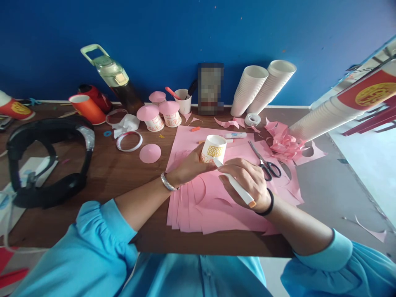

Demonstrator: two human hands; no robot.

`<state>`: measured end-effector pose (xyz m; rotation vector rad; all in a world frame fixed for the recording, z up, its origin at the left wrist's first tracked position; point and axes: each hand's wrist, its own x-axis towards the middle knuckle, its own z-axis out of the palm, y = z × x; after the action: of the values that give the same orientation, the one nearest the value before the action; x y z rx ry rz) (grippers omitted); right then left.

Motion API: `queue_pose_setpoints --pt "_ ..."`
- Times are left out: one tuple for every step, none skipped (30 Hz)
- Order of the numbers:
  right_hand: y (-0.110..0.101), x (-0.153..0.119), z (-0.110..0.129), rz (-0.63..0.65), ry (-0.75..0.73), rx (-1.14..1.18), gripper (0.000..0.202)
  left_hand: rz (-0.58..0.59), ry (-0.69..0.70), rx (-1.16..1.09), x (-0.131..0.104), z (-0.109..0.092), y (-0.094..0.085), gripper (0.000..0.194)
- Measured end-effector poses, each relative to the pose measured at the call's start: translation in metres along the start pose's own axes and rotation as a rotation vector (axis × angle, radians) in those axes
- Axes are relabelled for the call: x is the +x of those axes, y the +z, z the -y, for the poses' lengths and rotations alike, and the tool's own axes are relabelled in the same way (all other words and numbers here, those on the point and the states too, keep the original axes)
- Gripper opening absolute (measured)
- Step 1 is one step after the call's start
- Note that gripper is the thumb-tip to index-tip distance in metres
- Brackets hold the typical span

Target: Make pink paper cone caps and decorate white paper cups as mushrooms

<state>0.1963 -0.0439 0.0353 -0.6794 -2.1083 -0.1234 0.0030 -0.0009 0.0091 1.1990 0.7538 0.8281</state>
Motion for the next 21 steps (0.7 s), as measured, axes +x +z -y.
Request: queue_pose_setpoints --pt "0.0 0.0 0.0 0.001 0.001 0.005 0.02 -0.001 0.0 -0.004 0.0 0.0 0.0 0.077" --pt "0.0 0.0 0.001 0.002 0.001 0.011 0.021 -0.005 0.0 -0.006 0.0 0.0 0.001 0.077" --pt "0.0 0.0 0.001 0.005 0.002 0.017 0.022 -0.011 0.0 -0.004 0.0 0.0 0.001 0.076" --pt "0.0 0.0 0.001 0.009 0.003 0.025 0.023 -0.017 0.004 0.001 0.0 -0.001 0.001 0.076" --pt "0.0 0.0 0.001 0.012 0.002 0.032 0.024 -0.02 0.007 0.008 0.001 -0.001 0.001 0.075" --pt "0.0 0.0 0.001 0.016 -0.003 0.038 0.024 -0.019 0.01 0.013 0.001 -0.002 0.002 0.075" --pt "0.0 0.0 0.001 0.018 -0.007 0.043 0.025 -0.019 0.014 0.014 0.0 -0.002 0.002 0.074" --pt "0.001 0.0 0.001 0.02 -0.009 0.046 0.025 -0.017 0.016 0.013 0.0 -0.002 0.001 0.074" --pt "0.001 0.0 0.001 0.02 -0.008 0.046 0.026 -0.015 0.019 0.012 0.0 -0.001 0.001 0.073" --pt "0.001 0.0 0.001 0.02 -0.005 0.045 0.027 -0.013 0.021 0.012 0.0 0.0 0.0 0.073" --pt "0.001 0.0 0.001 0.018 -0.002 0.042 0.028 -0.013 0.022 0.012 0.0 0.001 -0.001 0.072" --pt "0.001 0.0 0.001 0.015 -0.003 0.041 0.029 -0.01 0.022 0.011 0.0 0.003 -0.001 0.071" --pt "0.001 0.0 0.001 0.011 -0.01 0.041 0.028 -0.005 0.021 0.004 0.0 0.005 -0.002 0.07" --pt "0.001 -0.001 0.0 0.006 -0.022 0.041 0.026 0.0 0.023 -0.012 0.0 0.006 -0.003 0.067" --pt "0.001 -0.002 -0.001 0.001 -0.035 0.038 0.024 0.004 0.027 -0.038 0.0 0.008 -0.004 0.065" --pt "0.001 -0.003 -0.001 -0.004 -0.045 0.029 0.022 0.009 0.033 -0.069 0.0 0.009 -0.004 0.062" --pt "0.001 -0.004 -0.003 -0.007 -0.051 0.014 0.02 0.016 0.038 -0.105 0.001 0.01 -0.004 0.058" --pt "0.001 -0.006 -0.004 -0.011 -0.055 -0.004 0.021 0.026 0.043 -0.14 0.001 0.01 -0.004 0.055" --pt "0.001 -0.008 -0.006 -0.016 -0.051 -0.022 0.022 0.038 0.046 -0.172 0.002 0.01 -0.005 0.052" --pt "0.002 -0.01 -0.008 -0.024 -0.036 -0.032 0.025 0.052 0.047 -0.202 0.003 0.009 -0.005 0.048" --pt "0.002 -0.011 -0.01 -0.036 -0.011 -0.033 0.028 0.063 0.044 -0.229 0.003 0.009 -0.005 0.045"
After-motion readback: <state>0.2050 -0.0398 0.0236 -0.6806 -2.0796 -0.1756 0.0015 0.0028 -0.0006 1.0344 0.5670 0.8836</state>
